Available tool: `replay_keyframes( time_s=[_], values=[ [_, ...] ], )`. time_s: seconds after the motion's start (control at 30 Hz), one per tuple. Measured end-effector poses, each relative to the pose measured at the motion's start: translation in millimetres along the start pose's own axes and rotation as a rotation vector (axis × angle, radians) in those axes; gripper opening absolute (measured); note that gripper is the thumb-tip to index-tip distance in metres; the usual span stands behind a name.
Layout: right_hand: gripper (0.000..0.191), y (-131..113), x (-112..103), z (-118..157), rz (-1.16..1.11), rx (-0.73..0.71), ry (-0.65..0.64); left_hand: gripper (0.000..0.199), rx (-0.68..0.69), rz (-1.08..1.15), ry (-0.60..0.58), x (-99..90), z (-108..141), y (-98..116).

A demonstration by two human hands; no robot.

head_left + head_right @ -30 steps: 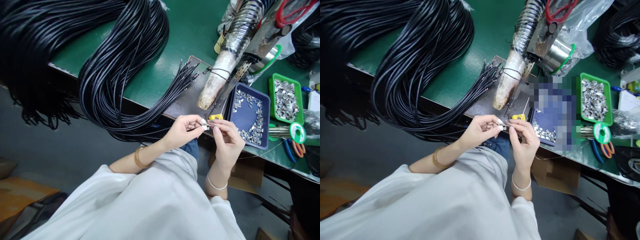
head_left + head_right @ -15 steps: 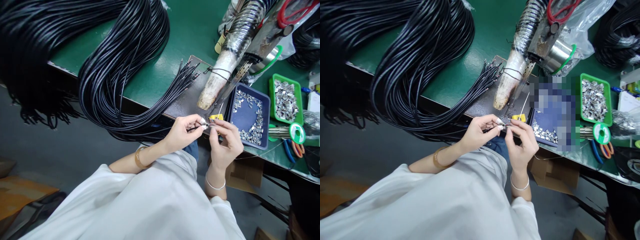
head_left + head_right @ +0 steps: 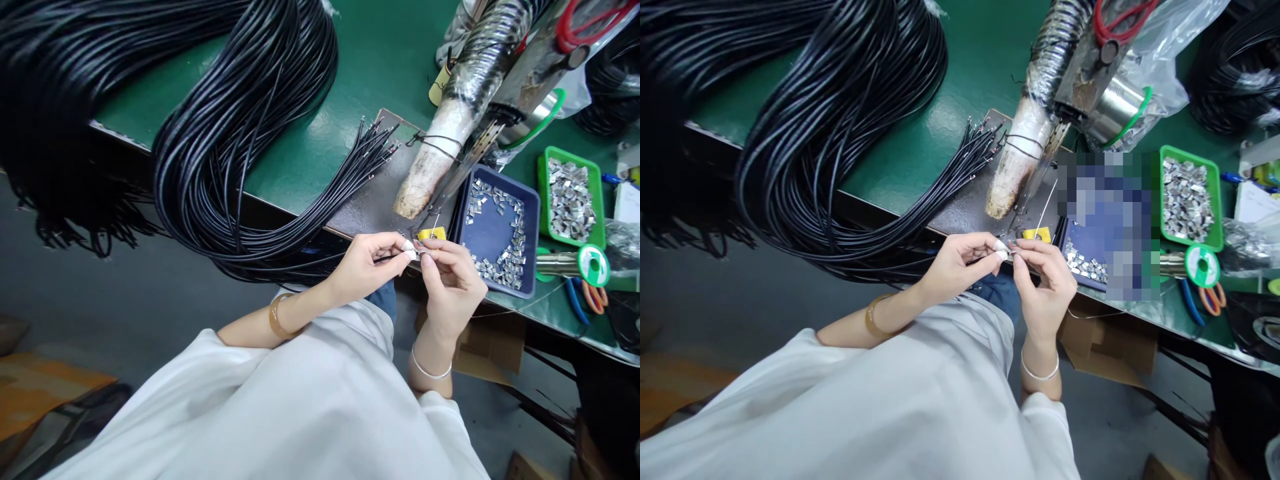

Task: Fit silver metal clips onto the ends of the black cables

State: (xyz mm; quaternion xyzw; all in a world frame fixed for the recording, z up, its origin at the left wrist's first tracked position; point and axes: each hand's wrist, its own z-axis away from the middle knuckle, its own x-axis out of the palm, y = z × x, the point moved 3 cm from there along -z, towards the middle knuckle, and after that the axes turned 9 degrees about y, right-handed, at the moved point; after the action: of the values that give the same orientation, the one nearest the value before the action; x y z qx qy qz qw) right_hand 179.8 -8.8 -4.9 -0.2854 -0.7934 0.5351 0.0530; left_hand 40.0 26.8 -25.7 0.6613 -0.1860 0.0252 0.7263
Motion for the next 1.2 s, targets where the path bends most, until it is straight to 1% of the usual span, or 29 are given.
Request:
replay_keyframes(
  time_s=[0.1, 0.23, 0.3, 0.37, 0.47, 0.53, 0.6, 0.67, 0.7, 0.77, 0.83, 0.9, 0.97, 1.03, 1.1, 1.17, 1.2],
  values=[
    [0.009, 2.3, -0.4, 0.0, -0.022, 0.004, -0.002, 0.012, 0.048, -0.032, 0.014, -1.4, -0.3, 1.2],
    [0.009, 5.0, -0.8, -0.6, -0.075, 0.013, -0.049, 0.013, 0.086, -0.054, -0.017, -3.5, -0.9, 1.8],
    [0.011, 2.9, -2.4, -1.2, -0.016, -0.039, -0.056, 0.014, 0.1, -0.085, -0.019, -5.5, -1.2, 1.7],
    [0.014, -2.1, -4.7, -1.6, 0.101, -0.152, -0.049, 0.013, 0.144, -0.148, -0.008, -7.8, -1.4, 2.6],
    [0.019, -9.8, -7.1, -1.4, 0.263, -0.327, -0.072, 0.009, 0.292, -0.288, 0.013, -10.7, -0.8, 6.4],
    [0.022, -12.2, -7.7, -0.9, 0.335, -0.389, -0.111, 0.008, 0.416, -0.403, 0.018, -11.1, 0.5, 8.5],
    [0.023, -12.6, -7.6, -0.2, 0.387, -0.419, -0.148, 0.011, 0.561, -0.528, 0.03, -10.0, 2.7, 9.1],
    [0.023, -11.5, -7.1, 0.2, 0.4, -0.409, -0.162, 0.015, 0.696, -0.653, 0.048, -7.3, 5.5, 7.6],
    [0.021, -10.5, -7.0, 0.2, 0.385, -0.384, -0.149, 0.016, 0.748, -0.705, 0.061, -5.5, 7.0, 6.2],
    [0.017, -8.0, -6.6, 0.1, 0.316, -0.299, -0.092, 0.015, 0.812, -0.767, 0.087, -1.7, 9.9, 3.3],
    [0.012, -5.2, -4.8, 1.1, 0.209, -0.193, -0.036, 0.013, 0.838, -0.753, 0.127, 1.4, 13.0, 2.2],
    [0.009, -3.3, -0.6, 3.4, 0.103, -0.112, -0.003, 0.01, 0.797, -0.673, 0.153, 3.2, 15.6, 2.6],
    [0.009, -3.9, 4.6, 6.9, 0.056, -0.104, 0.035, 0.008, 0.668, -0.569, 0.139, 3.6, 16.4, 2.5],
    [0.011, -7.0, 8.9, 10.6, 0.095, -0.182, 0.101, 0.008, 0.44, -0.411, 0.081, 2.8, 14.7, -0.1],
    [0.016, -9.9, 11.7, 13.5, 0.156, -0.272, 0.155, 0.015, 0.15, -0.163, -0.018, 2.2, 11.6, -5.3],
    [0.017, -9.6, 12.4, 14.3, 0.149, -0.28, 0.159, 0.026, -0.111, 0.09, -0.123, 2.5, 8.8, -10.0],
    [0.015, -8.1, 11.9, 13.7, 0.119, -0.245, 0.139, 0.03, -0.197, 0.173, -0.155, 2.2, 7.4, -11.1]
  ],
)
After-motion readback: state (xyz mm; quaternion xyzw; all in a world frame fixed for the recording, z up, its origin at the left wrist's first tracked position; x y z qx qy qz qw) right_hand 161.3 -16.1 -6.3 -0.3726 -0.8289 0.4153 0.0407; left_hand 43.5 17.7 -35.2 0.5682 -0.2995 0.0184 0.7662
